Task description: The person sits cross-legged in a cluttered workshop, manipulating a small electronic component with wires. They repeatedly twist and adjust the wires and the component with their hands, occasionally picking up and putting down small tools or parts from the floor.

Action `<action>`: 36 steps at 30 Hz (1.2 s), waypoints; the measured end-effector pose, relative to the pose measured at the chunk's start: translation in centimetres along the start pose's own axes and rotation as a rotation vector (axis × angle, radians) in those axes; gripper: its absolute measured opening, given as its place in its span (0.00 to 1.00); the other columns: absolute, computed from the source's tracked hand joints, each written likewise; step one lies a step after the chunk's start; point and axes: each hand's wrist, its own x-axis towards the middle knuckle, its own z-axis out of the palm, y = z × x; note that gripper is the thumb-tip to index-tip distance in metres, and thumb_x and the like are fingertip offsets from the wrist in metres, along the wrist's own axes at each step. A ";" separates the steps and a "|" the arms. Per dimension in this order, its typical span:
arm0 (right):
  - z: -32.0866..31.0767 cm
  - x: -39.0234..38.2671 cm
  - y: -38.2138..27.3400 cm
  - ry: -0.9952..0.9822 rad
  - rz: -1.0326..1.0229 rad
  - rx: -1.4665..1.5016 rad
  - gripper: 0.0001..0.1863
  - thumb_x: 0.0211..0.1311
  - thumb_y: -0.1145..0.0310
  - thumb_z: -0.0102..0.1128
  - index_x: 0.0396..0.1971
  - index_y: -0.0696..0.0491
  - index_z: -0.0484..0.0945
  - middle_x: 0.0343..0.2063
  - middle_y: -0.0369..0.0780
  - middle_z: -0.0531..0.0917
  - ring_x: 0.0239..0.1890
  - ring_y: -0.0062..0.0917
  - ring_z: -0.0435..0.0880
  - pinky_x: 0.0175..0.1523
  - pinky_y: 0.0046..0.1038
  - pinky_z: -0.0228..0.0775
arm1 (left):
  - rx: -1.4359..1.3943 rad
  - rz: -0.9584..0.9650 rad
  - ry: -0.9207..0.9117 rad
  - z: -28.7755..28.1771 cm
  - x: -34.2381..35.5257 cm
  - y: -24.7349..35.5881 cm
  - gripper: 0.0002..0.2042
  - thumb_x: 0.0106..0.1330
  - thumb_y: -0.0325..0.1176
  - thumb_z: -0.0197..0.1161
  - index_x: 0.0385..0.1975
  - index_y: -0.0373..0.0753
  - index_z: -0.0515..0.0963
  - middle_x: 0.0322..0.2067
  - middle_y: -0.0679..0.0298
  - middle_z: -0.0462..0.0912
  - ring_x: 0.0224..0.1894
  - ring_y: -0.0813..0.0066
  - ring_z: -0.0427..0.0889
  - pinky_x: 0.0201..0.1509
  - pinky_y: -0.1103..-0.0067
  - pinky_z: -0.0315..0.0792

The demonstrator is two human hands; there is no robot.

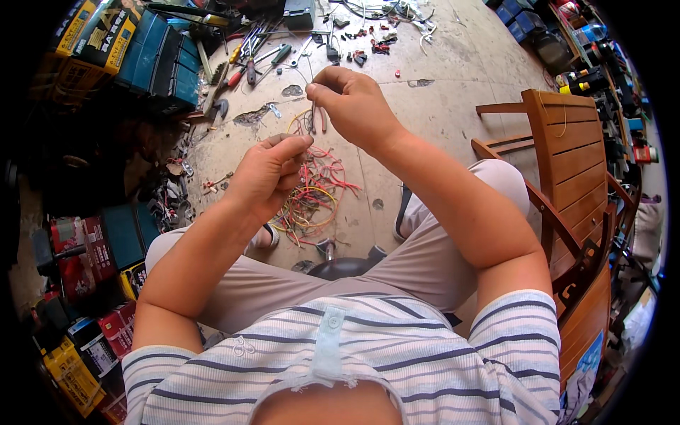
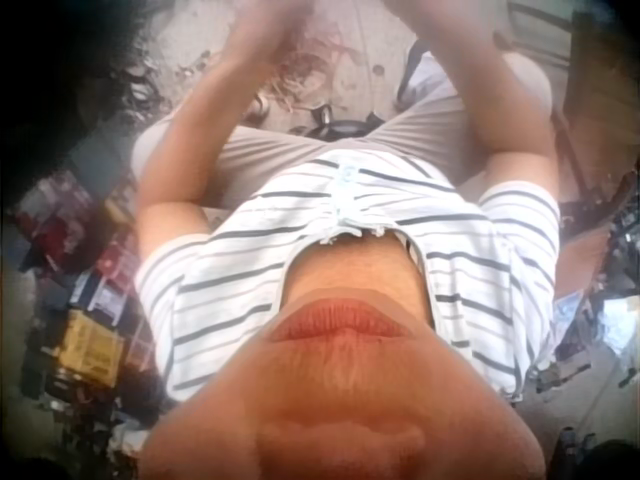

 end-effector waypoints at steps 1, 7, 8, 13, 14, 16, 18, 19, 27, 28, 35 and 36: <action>0.1 -0.1 -0.2 0.018 0.006 0.031 0.12 0.58 0.64 0.58 0.31 0.60 0.78 0.26 0.36 0.80 0.29 0.15 0.74 0.35 0.19 0.65 | -0.021 0.002 -0.005 -0.1 0.0 0.0 0.07 0.60 0.28 0.62 0.25 0.40 0.70 0.18 0.76 0.66 0.14 0.92 0.55 0.14 0.89 0.45; 0.3 -0.4 -2.1 0.016 0.050 0.191 0.12 0.60 0.65 0.58 0.31 0.60 0.78 0.26 0.35 0.80 0.29 0.16 0.76 0.36 0.19 0.67 | -0.084 0.089 0.012 -0.3 0.1 0.2 0.06 0.61 0.31 0.62 0.30 0.41 0.71 0.20 0.76 0.66 0.14 0.92 0.55 0.14 0.89 0.46; 0.1 -0.4 -2.4 -0.012 0.072 0.213 0.12 0.60 0.65 0.59 0.31 0.60 0.78 0.26 0.36 0.80 0.29 0.16 0.76 0.35 0.19 0.68 | -0.093 0.105 0.013 -0.5 0.1 0.2 0.06 0.61 0.31 0.62 0.31 0.41 0.72 0.20 0.76 0.66 0.14 0.92 0.56 0.14 0.89 0.46; -0.1 -0.7 -3.1 -0.108 0.073 0.260 0.11 0.61 0.68 0.59 0.35 0.61 0.75 0.26 0.37 0.80 0.28 0.18 0.78 0.35 0.20 0.73 | -0.157 0.140 -0.005 -1.5 0.3 0.7 0.07 0.64 0.35 0.60 0.36 0.41 0.74 0.24 0.73 0.72 0.18 0.89 0.62 0.16 0.89 0.52; 0.0 -0.8 -3.1 -0.119 0.059 0.258 0.10 0.61 0.69 0.59 0.35 0.61 0.75 0.26 0.37 0.80 0.28 0.17 0.78 0.35 0.20 0.73 | -0.162 0.118 -0.016 -1.7 0.1 0.9 0.07 0.64 0.35 0.59 0.37 0.41 0.74 0.26 0.72 0.74 0.19 0.88 0.65 0.17 0.89 0.54; 0.0 -0.8 -3.2 -0.147 0.030 0.242 0.09 0.62 0.70 0.57 0.35 0.60 0.75 0.27 0.37 0.80 0.29 0.17 0.78 0.36 0.19 0.73 | -0.179 0.105 -0.031 -1.5 -0.1 1.3 0.08 0.65 0.36 0.59 0.39 0.40 0.74 0.29 0.69 0.77 0.21 0.86 0.69 0.19 0.88 0.60; 0.0 -0.8 -3.3 -0.185 -0.002 0.220 0.07 0.62 0.71 0.57 0.35 0.60 0.75 0.27 0.36 0.80 0.29 0.16 0.78 0.36 0.19 0.72 | -0.199 0.122 -0.033 -1.0 -0.5 1.8 0.09 0.65 0.35 0.59 0.40 0.39 0.75 0.31 0.67 0.79 0.23 0.84 0.73 0.23 0.88 0.66; 0.0 -0.8 -3.3 -0.184 -0.009 0.212 0.07 0.63 0.71 0.57 0.35 0.60 0.75 0.27 0.36 0.80 0.29 0.16 0.78 0.36 0.19 0.72 | -0.198 0.136 -0.038 -1.0 -0.4 1.8 0.09 0.65 0.35 0.59 0.39 0.39 0.75 0.31 0.66 0.80 0.24 0.84 0.75 0.25 0.88 0.67; 0.3 -1.1 -3.3 -0.159 -0.035 0.202 0.08 0.65 0.68 0.54 0.36 0.57 0.75 0.28 0.36 0.80 0.28 0.15 0.75 0.33 0.17 0.67 | -0.135 0.185 -0.005 -1.3 0.3 1.3 0.09 0.64 0.34 0.60 0.38 0.36 0.76 0.31 0.66 0.80 0.27 0.86 0.75 0.26 0.90 0.68; 0.4 -1.2 -3.5 -0.156 0.020 0.309 0.08 0.65 0.67 0.53 0.36 0.56 0.74 0.28 0.36 0.80 0.28 0.14 0.75 0.33 0.17 0.67 | -0.107 0.216 -0.014 -1.3 0.4 1.3 0.08 0.64 0.33 0.60 0.38 0.36 0.76 0.31 0.66 0.80 0.26 0.87 0.73 0.25 0.90 0.66; 0.6 -1.6 -4.1 -0.200 0.228 0.783 0.06 0.67 0.67 0.49 0.33 0.53 0.71 0.23 0.33 0.75 0.23 0.12 0.68 0.28 0.15 0.60 | -0.060 0.288 0.002 -1.2 0.7 1.1 0.05 0.64 0.31 0.58 0.35 0.37 0.76 0.25 0.70 0.76 0.19 0.91 0.62 0.18 0.92 0.53; 0.5 -1.6 -4.2 -0.204 0.232 0.814 0.06 0.67 0.67 0.49 0.32 0.53 0.71 0.22 0.33 0.73 0.22 0.12 0.67 0.27 0.15 0.59 | -0.065 0.289 0.003 -1.1 0.7 1.1 0.05 0.64 0.31 0.58 0.35 0.37 0.76 0.24 0.71 0.75 0.18 0.92 0.62 0.18 0.92 0.52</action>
